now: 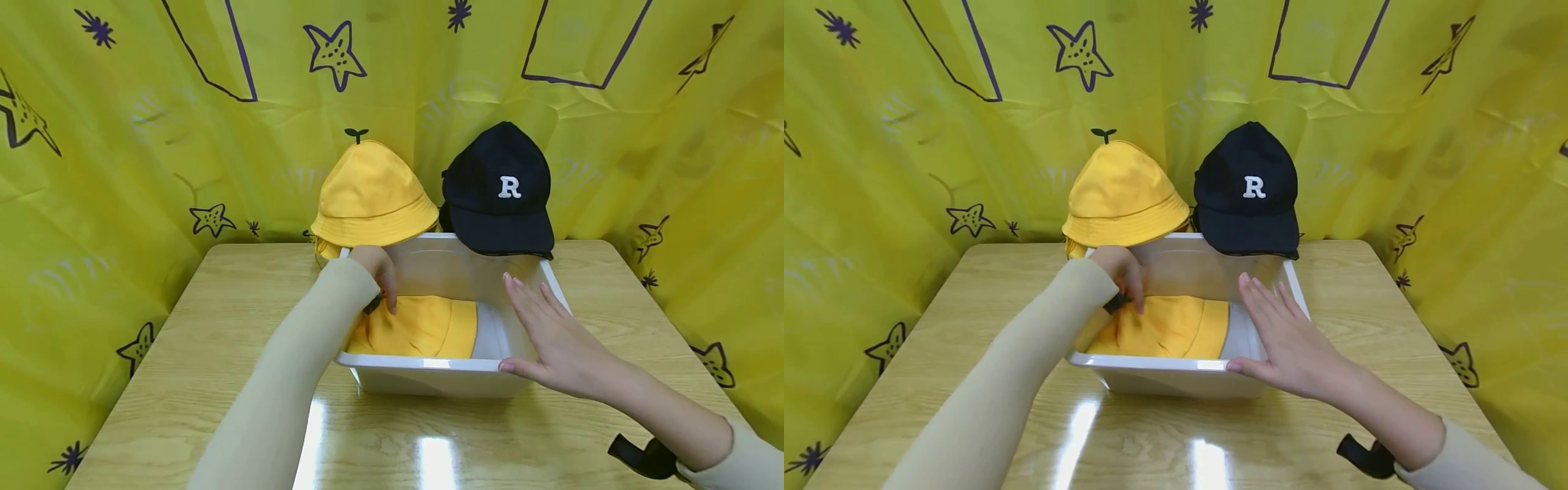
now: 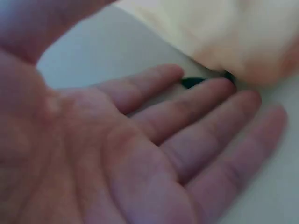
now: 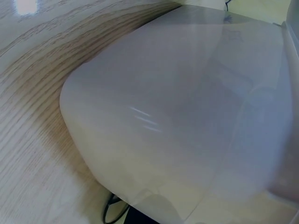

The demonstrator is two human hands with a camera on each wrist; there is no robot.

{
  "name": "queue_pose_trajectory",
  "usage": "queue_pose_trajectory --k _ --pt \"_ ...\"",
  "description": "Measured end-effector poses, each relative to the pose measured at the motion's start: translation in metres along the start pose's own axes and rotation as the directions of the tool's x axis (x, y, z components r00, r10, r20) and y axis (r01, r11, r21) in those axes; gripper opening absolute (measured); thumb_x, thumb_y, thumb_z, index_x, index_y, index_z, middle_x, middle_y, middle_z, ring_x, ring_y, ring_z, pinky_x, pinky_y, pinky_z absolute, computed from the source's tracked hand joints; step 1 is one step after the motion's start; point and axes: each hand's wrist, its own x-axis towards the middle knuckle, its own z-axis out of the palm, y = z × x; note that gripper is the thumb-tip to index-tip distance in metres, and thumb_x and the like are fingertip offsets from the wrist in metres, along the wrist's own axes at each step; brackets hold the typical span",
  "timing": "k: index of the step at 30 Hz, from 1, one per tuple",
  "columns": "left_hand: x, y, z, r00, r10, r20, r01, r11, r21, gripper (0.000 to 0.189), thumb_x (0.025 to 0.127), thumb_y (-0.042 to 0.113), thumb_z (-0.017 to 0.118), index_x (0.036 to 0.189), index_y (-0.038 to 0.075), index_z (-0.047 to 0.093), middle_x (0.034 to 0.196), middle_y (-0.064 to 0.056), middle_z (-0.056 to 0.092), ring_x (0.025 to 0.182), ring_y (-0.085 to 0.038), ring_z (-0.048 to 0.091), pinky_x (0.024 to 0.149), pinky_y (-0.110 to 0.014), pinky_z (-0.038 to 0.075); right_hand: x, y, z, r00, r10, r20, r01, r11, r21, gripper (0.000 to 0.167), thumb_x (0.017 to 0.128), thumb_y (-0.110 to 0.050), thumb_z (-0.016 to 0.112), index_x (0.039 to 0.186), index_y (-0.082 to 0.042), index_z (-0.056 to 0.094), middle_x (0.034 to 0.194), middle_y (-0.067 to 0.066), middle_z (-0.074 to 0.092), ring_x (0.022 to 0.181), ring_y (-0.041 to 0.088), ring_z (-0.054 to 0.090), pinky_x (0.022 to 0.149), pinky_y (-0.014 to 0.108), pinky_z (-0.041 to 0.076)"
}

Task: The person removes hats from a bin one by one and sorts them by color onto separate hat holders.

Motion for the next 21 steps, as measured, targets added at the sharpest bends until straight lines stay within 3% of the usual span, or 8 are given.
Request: queue_pose_trajectory --k 3,8,11,12,13,15,17,21 --pt "0.0 0.003 0.003 0.998 -0.02 -0.051 0.024 0.997 0.075 0.081 0.069 0.032 0.084 0.131 -0.003 0.046 0.139 -0.013 0.034 0.115 -0.021 0.047 0.097 -0.031 0.045 0.001 -0.001 0.0 1.0 -0.003 -0.005 0.003 1.0 0.0 0.1 0.086 -0.065 0.05 0.151 -0.002 0.007 0.153 0.02 0.025 0.145 0.015 0.008 0.118 0.04 0.001" --pt "0.008 0.012 0.01 0.989 0.021 -0.145 0.005 0.984 0.177 0.081 0.057 0.033 0.091 0.119 -0.001 0.053 0.122 -0.008 0.044 0.102 -0.018 0.052 0.088 -0.029 0.05 0.0 -0.001 0.0 1.0 -0.006 -0.012 0.006 1.0 -0.003 0.099 0.087 -0.066 0.046 0.151 -0.002 0.007 0.152 0.021 0.025 0.145 0.017 0.008 0.118 0.041 0.001" --pt "0.015 0.015 0.012 0.985 0.171 -0.015 -0.167 0.974 0.151 0.078 0.065 0.025 0.088 0.129 0.008 0.047 0.117 -0.009 0.049 0.098 -0.02 0.054 0.084 -0.03 0.051 -0.001 -0.001 0.0 1.0 -0.005 -0.008 0.005 1.0 0.001 0.098 0.087 -0.065 0.047 0.152 -0.003 0.007 0.153 0.019 0.025 0.146 0.019 0.009 0.118 0.04 0.001" --pt "0.017 0.017 0.012 0.969 0.242 0.043 -0.246 0.963 0.109 0.076 0.069 0.02 0.085 0.132 0.01 0.044 0.116 -0.009 0.048 0.097 -0.021 0.053 0.084 -0.03 0.05 -0.001 -0.001 0.001 1.0 -0.005 -0.009 0.005 1.0 0.003 0.098 0.087 -0.065 0.047 0.152 -0.003 0.007 0.153 0.019 0.025 0.145 0.021 0.011 0.118 0.04 0.001" --pt "0.019 0.019 0.013 0.942 0.32 0.106 -0.326 0.944 0.054 0.073 0.074 0.014 0.081 0.135 0.012 0.041 0.115 -0.009 0.048 0.096 -0.021 0.053 0.083 -0.029 0.05 -0.001 -0.001 0.001 1.0 -0.005 -0.009 0.005 1.0 0.006 0.098 0.087 -0.065 0.047 0.152 -0.004 0.007 0.153 0.019 0.025 0.145 0.021 0.011 0.118 0.04 0.001" --pt "0.022 0.023 0.015 0.861 0.47 0.191 -0.471 0.881 -0.047 0.075 0.078 0.0 0.075 0.14 0.014 0.036 0.113 -0.009 0.046 0.094 -0.02 0.05 0.08 -0.026 0.049 -0.001 0.0 0.001 1.0 -0.003 -0.01 0.003 1.0 0.01 0.097 0.087 -0.064 0.048 0.152 -0.004 0.007 0.153 0.018 0.026 0.145 0.023 0.013 0.118 0.039 0.0" --pt "0.023 0.027 0.016 0.802 0.558 0.214 -0.549 0.829 -0.104 0.075 0.077 -0.009 0.071 0.14 0.011 0.035 0.105 -0.007 0.043 0.089 -0.018 0.047 0.076 -0.024 0.047 0.0 0.0 0.001 1.0 -0.004 -0.016 0.004 1.0 0.012 0.097 0.087 -0.065 0.048 0.152 -0.004 0.009 0.153 0.018 0.027 0.144 0.028 0.017 0.118 0.038 0.0" --pt "0.025 0.032 0.015 0.701 0.679 0.218 -0.691 0.722 -0.028 0.073 0.075 -0.014 0.07 0.136 0.007 0.038 0.092 -0.004 0.043 0.081 -0.014 0.044 0.068 -0.02 0.043 0.001 0.0 0.002 1.0 -0.01 -0.023 0.01 1.0 0.015 0.097 0.087 -0.064 0.049 0.152 -0.004 0.01 0.152 0.018 0.028 0.141 0.033 0.024 0.118 0.037 0.0"
